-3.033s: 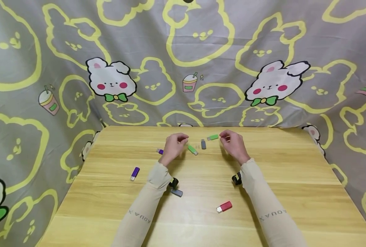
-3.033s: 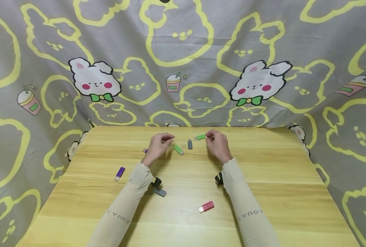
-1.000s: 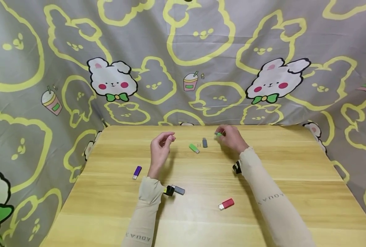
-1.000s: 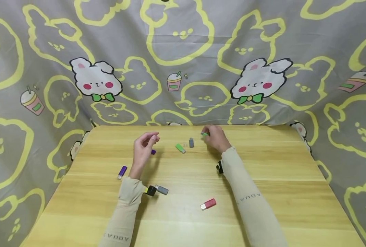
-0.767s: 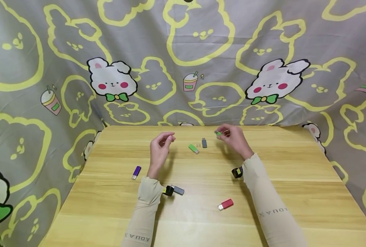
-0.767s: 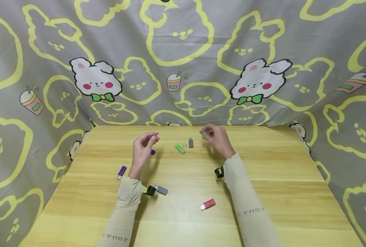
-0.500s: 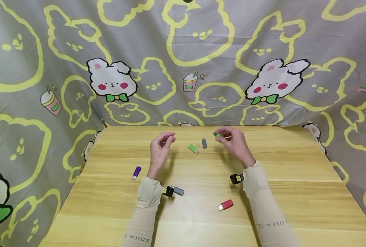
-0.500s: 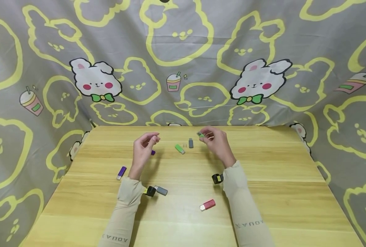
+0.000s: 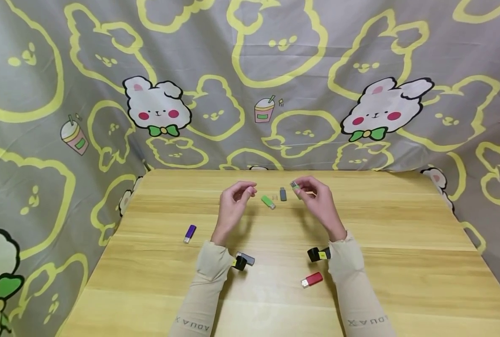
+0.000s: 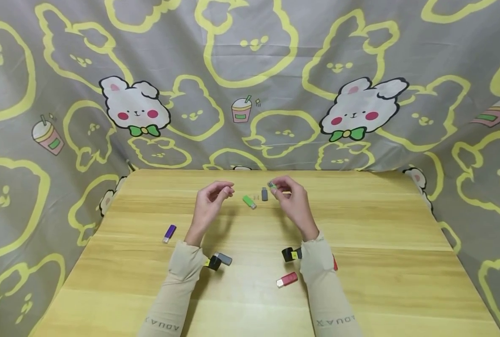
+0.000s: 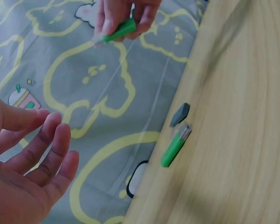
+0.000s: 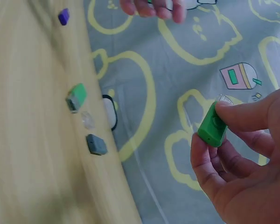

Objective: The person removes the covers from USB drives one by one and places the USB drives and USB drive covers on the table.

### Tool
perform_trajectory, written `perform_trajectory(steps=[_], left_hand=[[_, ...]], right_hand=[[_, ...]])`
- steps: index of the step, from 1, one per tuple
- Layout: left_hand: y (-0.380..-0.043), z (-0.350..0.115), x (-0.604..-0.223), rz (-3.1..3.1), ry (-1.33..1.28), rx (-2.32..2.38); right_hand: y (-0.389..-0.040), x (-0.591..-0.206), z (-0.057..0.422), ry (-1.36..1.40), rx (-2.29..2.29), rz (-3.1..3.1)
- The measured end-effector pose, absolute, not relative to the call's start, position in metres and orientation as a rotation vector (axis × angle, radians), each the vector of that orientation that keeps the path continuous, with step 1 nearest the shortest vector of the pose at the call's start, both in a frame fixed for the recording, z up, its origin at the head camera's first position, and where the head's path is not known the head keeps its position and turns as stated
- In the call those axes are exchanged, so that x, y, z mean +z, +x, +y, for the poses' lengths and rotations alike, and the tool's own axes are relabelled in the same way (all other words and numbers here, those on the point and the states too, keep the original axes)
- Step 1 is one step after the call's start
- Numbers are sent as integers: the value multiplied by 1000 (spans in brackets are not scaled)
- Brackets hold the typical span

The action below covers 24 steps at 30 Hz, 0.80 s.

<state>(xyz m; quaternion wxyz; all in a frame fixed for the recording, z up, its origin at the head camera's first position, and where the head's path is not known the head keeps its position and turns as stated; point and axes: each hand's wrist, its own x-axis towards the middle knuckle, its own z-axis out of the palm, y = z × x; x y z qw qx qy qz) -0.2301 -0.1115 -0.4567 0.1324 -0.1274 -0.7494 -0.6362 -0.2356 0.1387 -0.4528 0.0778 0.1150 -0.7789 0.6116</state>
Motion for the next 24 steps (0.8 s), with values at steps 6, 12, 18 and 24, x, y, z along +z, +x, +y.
perform_trajectory(steps=[6,12,18,24], left_hand=[[-229,-106,-455,-2192,-392,-1841],[-226,-100,-456,-2216,-428,-1863],[-223,-94,-455,-2199,-475,-1882],[-221,-90,-457,-2228,-480,-1879]], right_hand=[[-232,-453,132,363,1806,-2356],[-229,-453,133,376,1760,-2385],[-226,-449,129,436,1757,-2371],[-222,-443,121,454,1831,-2343]])
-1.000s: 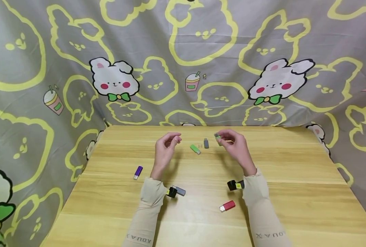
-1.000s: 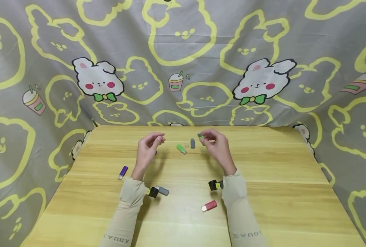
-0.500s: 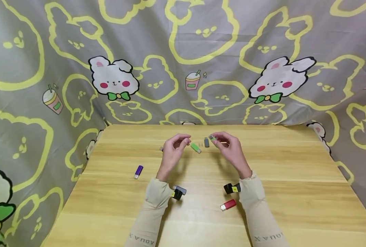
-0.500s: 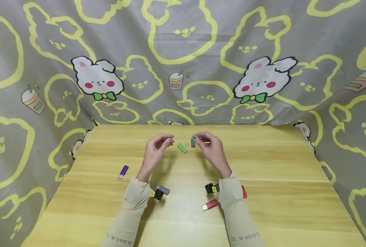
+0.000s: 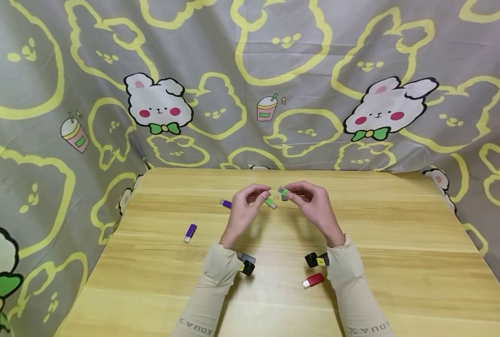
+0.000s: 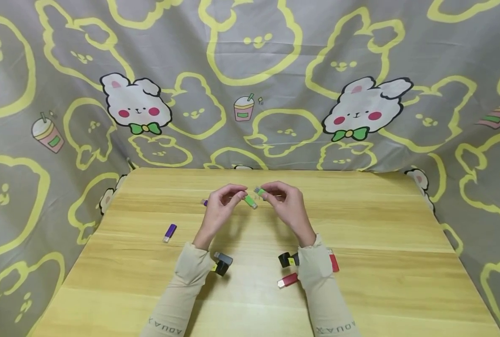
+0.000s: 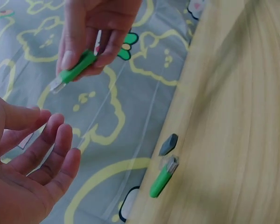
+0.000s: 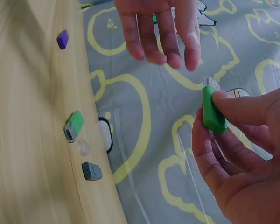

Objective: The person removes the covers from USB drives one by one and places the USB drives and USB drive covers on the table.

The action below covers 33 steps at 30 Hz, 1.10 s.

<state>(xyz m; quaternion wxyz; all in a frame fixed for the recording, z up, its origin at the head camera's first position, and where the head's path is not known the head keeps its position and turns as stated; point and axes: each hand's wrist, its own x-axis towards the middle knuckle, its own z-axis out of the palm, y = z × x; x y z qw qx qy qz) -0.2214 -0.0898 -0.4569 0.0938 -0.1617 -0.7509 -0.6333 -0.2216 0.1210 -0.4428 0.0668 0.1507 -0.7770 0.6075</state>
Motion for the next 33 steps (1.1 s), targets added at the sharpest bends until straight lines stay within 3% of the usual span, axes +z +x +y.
perform_trajectory(steps=[11,24,33], left_hand=[[-221,-79,-457,-2175,-566,-1945],[-219,-80,-459,-2159,-469,-1931],[-205,-80,-430,-2155,-431,-1920]], right_hand=[[-220,-445,112,479,1804,-2336],[-217,-449,102,533,1715,-2367],[-218,-448,100,539,1700,-2394]])
